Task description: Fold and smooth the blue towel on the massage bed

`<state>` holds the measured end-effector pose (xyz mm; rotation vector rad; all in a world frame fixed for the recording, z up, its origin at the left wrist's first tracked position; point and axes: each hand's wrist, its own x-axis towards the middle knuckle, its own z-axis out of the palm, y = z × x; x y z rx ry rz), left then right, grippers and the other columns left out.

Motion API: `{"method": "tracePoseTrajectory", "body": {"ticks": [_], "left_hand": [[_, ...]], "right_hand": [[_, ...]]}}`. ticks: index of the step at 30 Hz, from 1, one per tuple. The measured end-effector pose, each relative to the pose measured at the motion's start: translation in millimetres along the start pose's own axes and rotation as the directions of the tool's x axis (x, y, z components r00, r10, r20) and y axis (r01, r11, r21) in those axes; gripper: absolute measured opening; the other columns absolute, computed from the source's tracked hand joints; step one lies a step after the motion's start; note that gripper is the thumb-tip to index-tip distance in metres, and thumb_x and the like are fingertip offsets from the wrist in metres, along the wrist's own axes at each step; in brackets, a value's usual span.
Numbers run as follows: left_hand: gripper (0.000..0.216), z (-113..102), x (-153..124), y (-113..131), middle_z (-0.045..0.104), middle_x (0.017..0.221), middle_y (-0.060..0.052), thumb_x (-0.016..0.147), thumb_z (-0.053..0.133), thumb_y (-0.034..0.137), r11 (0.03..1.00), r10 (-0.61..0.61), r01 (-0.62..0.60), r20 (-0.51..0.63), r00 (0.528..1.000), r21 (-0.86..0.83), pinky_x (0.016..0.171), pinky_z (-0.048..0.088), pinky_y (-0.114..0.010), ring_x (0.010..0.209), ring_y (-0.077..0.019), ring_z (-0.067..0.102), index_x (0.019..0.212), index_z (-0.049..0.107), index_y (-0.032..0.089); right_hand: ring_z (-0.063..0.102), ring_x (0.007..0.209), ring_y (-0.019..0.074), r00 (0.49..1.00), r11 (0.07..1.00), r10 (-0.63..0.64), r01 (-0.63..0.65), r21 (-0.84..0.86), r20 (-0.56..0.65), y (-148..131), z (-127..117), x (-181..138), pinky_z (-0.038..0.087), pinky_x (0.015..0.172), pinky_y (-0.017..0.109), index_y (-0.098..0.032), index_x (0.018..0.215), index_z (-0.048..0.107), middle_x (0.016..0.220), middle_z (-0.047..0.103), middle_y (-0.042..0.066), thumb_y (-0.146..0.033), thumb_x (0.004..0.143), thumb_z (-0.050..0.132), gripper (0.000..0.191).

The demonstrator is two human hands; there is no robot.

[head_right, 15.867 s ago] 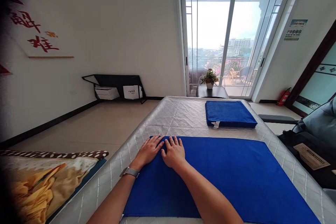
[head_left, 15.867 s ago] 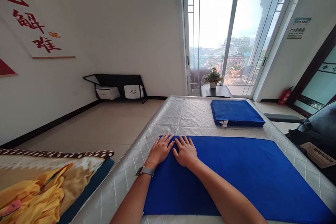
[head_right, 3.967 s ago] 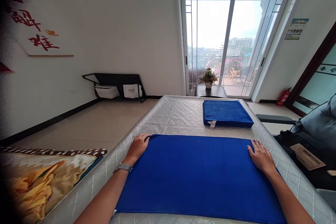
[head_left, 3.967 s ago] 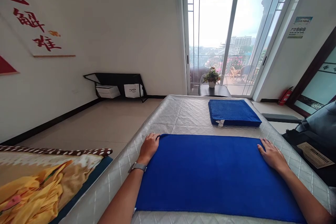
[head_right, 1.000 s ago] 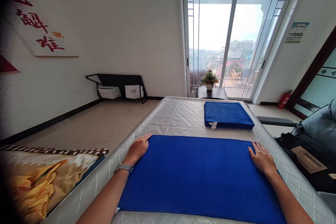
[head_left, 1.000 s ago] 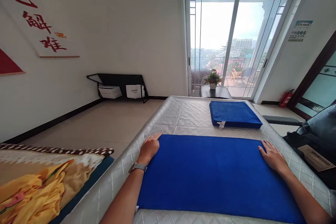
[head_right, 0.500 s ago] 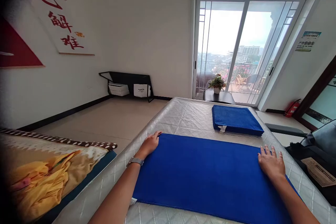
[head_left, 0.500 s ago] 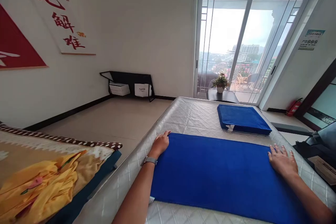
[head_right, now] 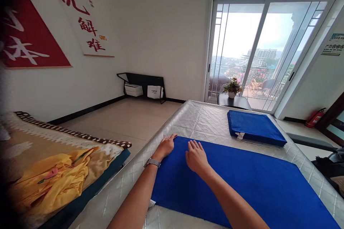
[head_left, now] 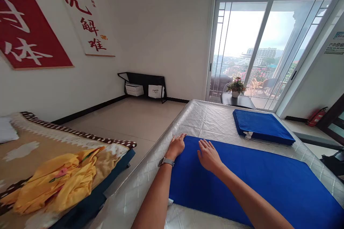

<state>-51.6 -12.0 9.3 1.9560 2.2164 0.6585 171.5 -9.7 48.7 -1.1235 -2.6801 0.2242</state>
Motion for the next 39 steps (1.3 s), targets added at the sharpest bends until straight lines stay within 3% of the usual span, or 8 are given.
{"method": "tracePoseTrajectory", "body": {"ticks": [3,6,10,15,20,30,39], "left_hand": [[0.054,0.7,-0.8,-1.2,0.058,0.147,-0.013,0.095,0.031,0.007,0.999,0.022,-0.021,-0.008,1.000,0.024,0.123,0.023,-0.051,0.138,-0.0219,0.052,0.145,0.048,0.019],[0.053,1.5,-1.3,-2.6,0.057,0.148,-0.014,0.097,0.033,0.010,0.998,0.046,-0.045,-0.007,0.999,0.045,0.123,0.024,-0.050,0.139,-0.0223,0.051,0.146,0.048,0.019],[0.053,1.9,-1.6,-2.0,0.056,0.149,-0.015,0.096,0.035,0.011,0.996,0.053,-0.052,-0.008,0.999,0.077,0.123,0.024,-0.051,0.139,-0.0241,0.050,0.147,0.048,0.017],[0.056,1.1,-2.0,1.4,0.056,0.149,-0.015,0.093,0.035,0.008,0.993,0.039,-0.038,-0.005,0.999,0.111,0.123,0.023,-0.050,0.141,-0.0242,0.048,0.147,0.048,0.014],[0.061,0.5,-2.3,2.8,0.057,0.148,-0.014,0.091,0.031,0.004,0.990,0.039,-0.038,-0.002,0.999,0.136,0.123,0.025,-0.048,0.141,-0.0224,0.049,0.148,0.049,0.016],[0.060,0.8,-2.4,2.6,0.058,0.147,-0.013,0.094,0.026,0.004,0.984,0.035,-0.037,0.011,0.999,0.173,0.123,0.024,-0.047,0.140,-0.0210,0.050,0.147,0.050,0.017],[0.060,1.0,-2.2,1.9,0.058,0.147,-0.013,0.094,0.027,0.005,0.974,0.060,-0.062,0.017,0.998,0.220,0.122,0.025,-0.045,0.139,-0.0201,0.051,0.147,0.050,0.019]], "right_hand": [[0.021,0.154,0.0257,0.997,0.998,-0.028,0.025,0.059,0.065,-34.2,19.0,32.7,0.015,0.125,0.042,-0.005,0.158,0.032,0.165,0.028,0.014,-0.035,0.101,0.030,0.064],[0.018,0.155,0.0271,0.995,0.998,-0.017,0.011,0.064,0.095,-46.8,34.6,53.7,0.015,0.125,0.044,-0.002,0.158,0.030,0.166,0.025,0.017,-0.032,0.101,0.029,0.065],[0.016,0.155,0.0267,0.997,0.997,0.010,-0.015,0.070,0.079,-43.0,46.7,59.0,0.013,0.125,0.045,-0.004,0.159,0.028,0.167,0.022,0.016,-0.037,0.102,0.025,0.066],[0.011,0.156,0.0275,0.993,0.992,0.085,-0.092,0.085,0.083,-27.6,44.5,46.4,0.008,0.125,0.046,-0.004,0.160,0.024,0.168,0.016,0.015,-0.048,0.103,0.020,0.072],[0.009,0.156,0.0268,0.983,0.982,0.160,-0.167,0.083,0.091,2.3,31.2,24.7,0.006,0.125,0.046,-0.003,0.161,0.021,0.168,0.015,0.015,-0.050,0.103,0.017,0.074],[0.006,0.157,0.0232,0.937,0.943,0.332,-0.334,0.000,0.107,88.8,-1.4,-37.0,0.004,0.125,0.043,-0.005,0.162,0.018,0.169,0.012,0.013,-0.055,0.103,0.015,0.077],[0.005,0.157,0.0213,0.862,0.866,0.499,-0.490,-0.098,0.091,171.1,-27.2,-93.8,0.003,0.126,0.041,-0.006,0.162,0.014,0.170,0.011,0.011,-0.060,0.101,0.011,0.082]]}}
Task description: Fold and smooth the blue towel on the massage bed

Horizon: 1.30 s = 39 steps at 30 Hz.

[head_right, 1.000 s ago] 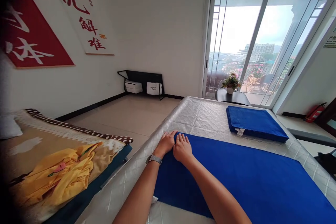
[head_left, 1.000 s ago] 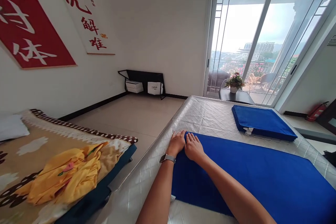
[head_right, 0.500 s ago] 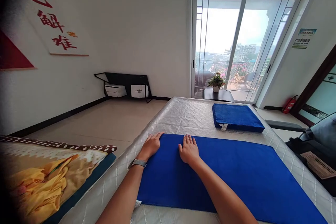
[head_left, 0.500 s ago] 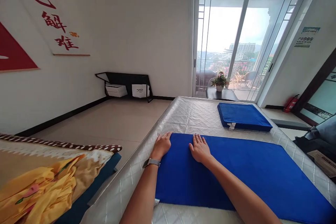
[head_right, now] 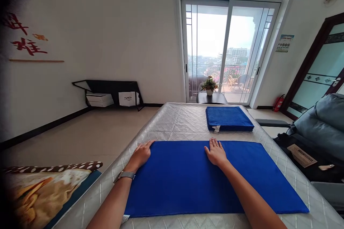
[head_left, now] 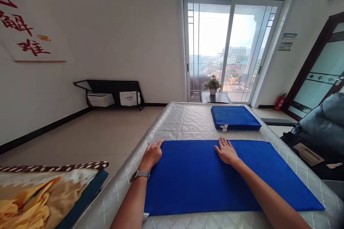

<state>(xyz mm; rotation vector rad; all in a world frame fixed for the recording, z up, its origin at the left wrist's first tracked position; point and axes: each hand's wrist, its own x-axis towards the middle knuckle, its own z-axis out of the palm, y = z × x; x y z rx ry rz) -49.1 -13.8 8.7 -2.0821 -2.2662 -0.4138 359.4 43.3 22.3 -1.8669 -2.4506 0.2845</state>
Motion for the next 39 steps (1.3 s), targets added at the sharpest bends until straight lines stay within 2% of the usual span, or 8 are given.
{"method": "tracePoseTrajectory", "body": {"ticks": [7,14,17,20,25,30,39], "left_hand": [[0.061,-1.2,0.1,0.0,0.059,0.147,-0.011,0.092,0.031,0.004,1.000,0.002,-0.002,0.003,1.000,0.003,0.122,0.027,-0.043,0.138,-0.0198,0.052,0.147,0.050,0.022],[0.059,-1.6,1.1,0.3,0.060,0.146,-0.009,0.094,0.030,0.006,1.000,-0.017,0.017,0.005,1.000,0.005,0.121,0.029,-0.043,0.137,-0.0197,0.053,0.145,0.053,0.022],[0.058,0.4,2.3,-0.8,0.060,0.145,-0.010,0.094,0.030,0.006,0.999,-0.014,0.014,0.009,1.000,0.033,0.121,0.030,-0.043,0.136,-0.0198,0.054,0.145,0.053,0.020],[0.059,3.5,4.5,-3.5,0.059,0.147,-0.011,0.092,0.029,0.006,0.998,0.009,-0.011,0.024,1.000,0.055,0.122,0.030,-0.043,0.138,-0.0199,0.052,0.145,0.052,0.017],[0.060,7.7,7.9,-8.4,0.056,0.150,-0.006,0.091,0.029,0.008,0.997,0.032,-0.033,0.021,0.999,0.073,0.122,0.030,-0.041,0.140,-0.0193,0.050,0.144,0.055,0.018],[0.059,7.0,9.0,-9.9,0.059,0.147,-0.003,0.091,0.030,0.012,0.996,0.042,-0.043,0.015,0.999,0.078,0.121,0.033,-0.034,0.137,-0.0165,0.053,0.143,0.057,0.019],[0.061,4.0,7.0,-7.4,0.054,0.152,-0.005,0.091,0.028,0.009,0.993,0.055,-0.061,0.054,0.997,0.105,0.123,0.030,-0.042,0.142,-0.0201,0.048,0.147,0.052,0.016]], "right_hand": [[0.007,0.156,0.0194,0.994,0.993,0.102,-0.104,-0.063,-0.033,85.0,-8.7,-13.0,0.004,0.126,0.040,-0.012,0.164,0.013,0.170,0.012,0.007,-0.065,0.099,0.012,0.083],[0.013,0.156,0.0245,0.972,0.973,0.203,-0.213,-0.084,-0.116,182.2,-12.5,-26.4,0.011,0.126,0.047,-0.018,0.163,0.022,0.169,0.020,0.007,-0.061,0.100,0.014,0.077],[0.015,0.155,0.0261,0.958,0.961,0.249,-0.262,-0.085,-0.140,225.2,-14.4,-32.0,0.013,0.125,0.049,-0.015,0.162,0.023,0.169,0.022,0.009,-0.058,0.100,0.015,0.076],[0.018,0.155,0.0253,0.943,0.950,0.283,-0.301,-0.080,-0.174,257.3,-12.8,-34.7,0.015,0.126,0.047,-0.013,0.161,0.026,0.168,0.024,0.010,-0.054,0.101,0.013,0.074],[0.020,0.154,0.0288,0.907,0.921,0.359,-0.382,-0.073,-0.218,272.3,-5.6,-32.0,0.017,0.125,0.051,-0.011,0.161,0.026,0.168,0.023,0.012,-0.055,0.101,0.015,0.076],[0.020,0.154,0.0264,0.917,0.929,0.338,-0.361,-0.083,-0.211,270.7,-3.6,-33.2,0.016,0.126,0.048,-0.013,0.162,0.024,0.168,0.023,0.010,-0.058,0.101,0.015,0.076],[0.018,0.155,0.0256,0.913,0.924,0.360,-0.378,-0.064,-0.193,270.6,-5.5,-33.8,0.014,0.126,0.047,-0.015,0.162,0.023,0.169,0.021,0.008,-0.056,0.101,0.018,0.074]]}}
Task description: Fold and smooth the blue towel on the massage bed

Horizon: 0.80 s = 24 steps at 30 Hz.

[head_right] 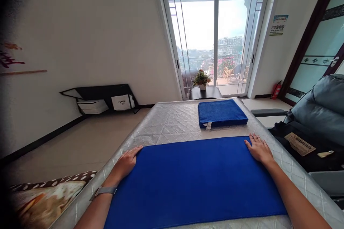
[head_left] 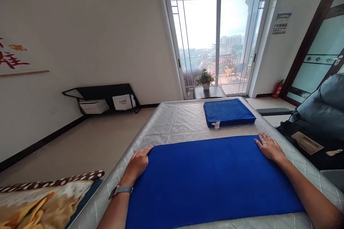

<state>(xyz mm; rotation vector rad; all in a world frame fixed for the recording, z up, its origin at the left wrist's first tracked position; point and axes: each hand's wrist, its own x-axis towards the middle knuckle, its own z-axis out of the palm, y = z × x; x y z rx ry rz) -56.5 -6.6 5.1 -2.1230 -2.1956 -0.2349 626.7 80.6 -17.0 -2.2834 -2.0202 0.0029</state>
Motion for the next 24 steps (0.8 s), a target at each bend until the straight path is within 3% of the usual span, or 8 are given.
{"method": "tracePoseTrajectory", "body": {"ticks": [8,13,16,19,24], "left_hand": [[0.061,1.1,-0.9,4.0,0.054,0.152,-0.005,0.091,0.030,0.007,0.999,-0.023,0.022,-0.017,1.000,-0.044,0.122,0.029,-0.042,0.141,-0.0201,0.049,0.145,0.055,0.019],[0.051,-4.7,-1.9,10.1,0.049,0.156,-0.006,0.103,0.030,0.031,0.996,-0.040,0.044,0.050,0.998,-0.082,0.122,0.029,-0.046,0.145,-0.0231,0.043,0.148,0.052,0.020],[0.052,-5.6,-3.0,13.5,0.046,0.157,-0.006,0.105,0.028,0.036,0.994,-0.055,0.060,0.058,0.997,-0.086,0.123,0.027,-0.047,0.147,-0.0233,0.040,0.150,0.049,0.021],[0.052,-3.9,-4.7,16.7,0.044,0.159,-0.006,0.105,0.028,0.035,0.997,-0.067,0.068,0.027,0.997,-0.041,0.124,0.023,-0.048,0.148,-0.0234,0.038,0.151,0.047,0.021],[0.056,-1.4,-6.9,20.5,0.045,0.158,-0.010,0.105,0.029,0.042,0.997,-0.063,0.064,0.014,0.998,-0.053,0.122,0.026,-0.050,0.148,-0.0265,0.039,0.152,0.045,0.016]], "right_hand": [[0.025,0.153,0.0275,0.999,0.999,0.032,-0.032,-0.030,-0.008,-23.2,-33.5,-18.9,0.017,0.125,0.050,-0.012,0.160,0.029,0.166,0.028,0.014,-0.051,0.102,0.018,0.071],[0.020,0.154,0.0274,0.991,0.993,-0.093,0.085,-0.084,-0.100,-65.7,-63.5,-39.3,0.012,0.125,0.050,-0.006,0.152,0.046,0.162,0.035,0.019,-0.023,0.100,0.021,0.060],[0.020,0.154,0.0277,0.978,0.981,-0.177,0.166,-0.095,-0.115,-119.7,-64.2,-45.2,0.010,0.125,0.047,-0.001,0.152,0.042,0.161,0.036,0.020,-0.020,0.098,0.027,0.059],[0.023,0.153,0.0230,0.941,0.944,-0.325,0.318,-0.084,-0.092,-197.7,-52.2,-58.6,0.014,0.125,0.040,-0.009,0.153,0.044,0.162,0.037,0.013,-0.030,0.101,0.031,0.058],[0.021,0.154,0.0237,0.772,0.757,-0.634,0.632,0.166,-0.045,-338.4,-34.9,-101.4,0.015,0.125,0.042,-0.009,0.158,0.034,0.164,0.031,0.013,-0.049,0.105,0.018,0.068]]}}
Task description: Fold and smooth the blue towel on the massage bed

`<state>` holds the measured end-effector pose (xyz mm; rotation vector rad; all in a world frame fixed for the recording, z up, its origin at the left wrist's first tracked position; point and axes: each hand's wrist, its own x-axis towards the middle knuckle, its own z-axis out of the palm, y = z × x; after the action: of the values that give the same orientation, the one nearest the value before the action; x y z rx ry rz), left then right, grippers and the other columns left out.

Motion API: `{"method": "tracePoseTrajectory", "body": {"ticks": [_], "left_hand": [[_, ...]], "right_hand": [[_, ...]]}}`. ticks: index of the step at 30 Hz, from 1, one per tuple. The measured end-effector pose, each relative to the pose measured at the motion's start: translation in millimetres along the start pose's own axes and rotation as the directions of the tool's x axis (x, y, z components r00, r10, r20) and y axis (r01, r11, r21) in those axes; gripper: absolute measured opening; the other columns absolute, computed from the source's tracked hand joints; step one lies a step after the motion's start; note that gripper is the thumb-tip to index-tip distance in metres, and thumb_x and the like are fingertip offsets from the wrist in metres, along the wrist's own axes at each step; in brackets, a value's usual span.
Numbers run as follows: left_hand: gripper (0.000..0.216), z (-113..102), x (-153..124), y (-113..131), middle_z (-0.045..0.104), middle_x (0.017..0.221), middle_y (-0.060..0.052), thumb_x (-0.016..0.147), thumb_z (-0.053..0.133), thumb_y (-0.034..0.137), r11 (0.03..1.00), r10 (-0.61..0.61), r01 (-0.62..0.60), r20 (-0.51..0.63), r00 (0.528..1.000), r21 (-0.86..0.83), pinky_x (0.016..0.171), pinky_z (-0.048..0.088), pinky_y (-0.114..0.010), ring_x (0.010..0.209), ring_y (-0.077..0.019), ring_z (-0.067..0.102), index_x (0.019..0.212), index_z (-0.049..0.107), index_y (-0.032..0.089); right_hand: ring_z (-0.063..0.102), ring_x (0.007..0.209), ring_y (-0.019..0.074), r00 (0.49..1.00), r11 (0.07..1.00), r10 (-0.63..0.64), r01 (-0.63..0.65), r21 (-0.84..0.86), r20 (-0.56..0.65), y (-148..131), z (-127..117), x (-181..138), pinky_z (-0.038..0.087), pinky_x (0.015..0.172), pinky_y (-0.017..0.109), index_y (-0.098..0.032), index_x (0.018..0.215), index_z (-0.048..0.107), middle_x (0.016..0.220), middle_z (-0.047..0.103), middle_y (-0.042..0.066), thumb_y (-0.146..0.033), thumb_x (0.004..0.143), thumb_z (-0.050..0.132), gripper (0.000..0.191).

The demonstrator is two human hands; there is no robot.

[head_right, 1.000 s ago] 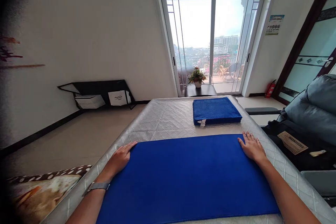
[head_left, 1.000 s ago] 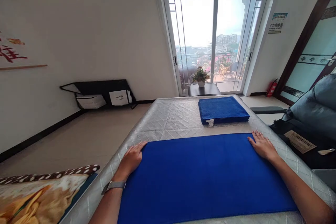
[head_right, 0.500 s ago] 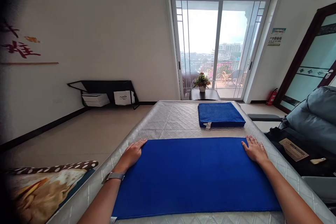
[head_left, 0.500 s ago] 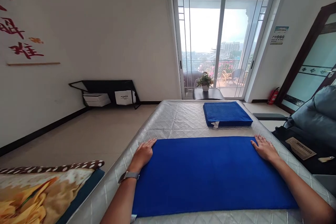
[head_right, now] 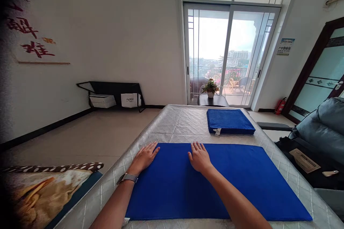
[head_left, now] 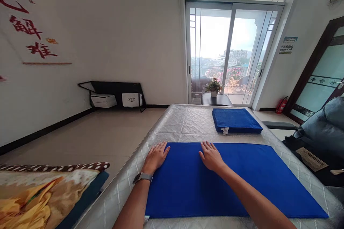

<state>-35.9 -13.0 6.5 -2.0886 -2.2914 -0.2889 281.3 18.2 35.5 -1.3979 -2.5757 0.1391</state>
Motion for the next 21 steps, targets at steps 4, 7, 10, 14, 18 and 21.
{"method": "tracePoseTrajectory", "body": {"ticks": [4,7,10,14,18,21], "left_hand": [[0.059,0.7,-0.7,-0.4,0.045,0.158,-0.011,0.105,0.028,0.047,1.000,-0.002,0.002,-0.021,1.000,-0.020,0.121,0.028,-0.050,0.147,-0.0279,0.039,0.152,0.045,0.016],[0.057,0.9,-0.8,-0.8,0.045,0.158,-0.010,0.105,0.029,0.047,1.000,0.006,-0.007,-0.038,0.999,-0.017,0.121,0.028,-0.050,0.147,-0.0280,0.039,0.152,0.045,0.018],[0.056,0.9,-0.7,-0.4,0.046,0.158,-0.009,0.105,0.030,0.047,1.000,0.016,-0.017,-0.043,0.999,-0.022,0.121,0.028,-0.050,0.147,-0.0277,0.039,0.152,0.046,0.020],[0.055,1.0,-0.6,-0.3,0.047,0.157,-0.009,0.105,0.033,0.045,0.999,0.009,-0.010,-0.054,0.999,-0.031,0.122,0.027,-0.050,0.147,-0.0276,0.040,0.151,0.048,0.020],[0.053,1.7,-0.3,-1.2,0.049,0.156,-0.008,0.104,0.034,0.045,1.000,0.007,-0.009,-0.054,0.999,-0.029,0.121,0.028,-0.050,0.146,-0.0277,0.042,0.150,0.049,0.022],[0.054,1.9,0.1,-1.6,0.048,0.156,-0.009,0.104,0.034,0.044,1.000,0.007,-0.008,-0.045,0.999,-0.023,0.122,0.028,-0.049,0.146,-0.0275,0.041,0.150,0.049,0.021]], "right_hand": [[0.015,0.155,0.0251,0.993,0.986,-0.077,0.063,0.154,0.089,-65.2,17.6,28.4,0.011,0.126,0.044,-0.007,0.160,0.028,0.166,0.025,0.014,-0.056,0.103,0.019,0.075],[0.012,0.156,0.0249,0.994,0.983,-0.054,0.036,0.180,0.097,-77.2,24.2,37.6,0.007,0.126,0.044,-0.007,0.161,0.025,0.167,0.020,0.014,-0.056,0.103,0.020,0.076],[0.011,0.156,0.0238,0.994,0.986,-0.020,0.002,0.165,0.107,-67.0,25.3,37.0,0.005,0.126,0.043,-0.009,0.162,0.023,0.168,0.018,0.012,-0.056,0.103,0.018,0.076],[0.009,0.156,0.0222,0.989,0.991,0.035,-0.052,0.119,0.142,-34.9,17.9,25.5,0.004,0.126,0.042,-0.011,0.163,0.020,0.169,0.016,0.009,-0.056,0.102,0.016,0.075],[0.009,0.156,0.0224,0.984,0.992,0.097,-0.108,0.067,0.148,11.8,5.6,4.2,0.006,0.126,0.043,-0.012,0.163,0.020,0.169,0.016,0.009,-0.059,0.102,0.016,0.077],[0.013,0.156,0.0226,0.976,0.984,0.178,-0.180,0.003,0.127,55.7,-2.9,-16.7,0.008,0.126,0.043,-0.012,0.162,0.021,0.168,0.020,0.009,-0.060,0.102,0.015,0.077]]}}
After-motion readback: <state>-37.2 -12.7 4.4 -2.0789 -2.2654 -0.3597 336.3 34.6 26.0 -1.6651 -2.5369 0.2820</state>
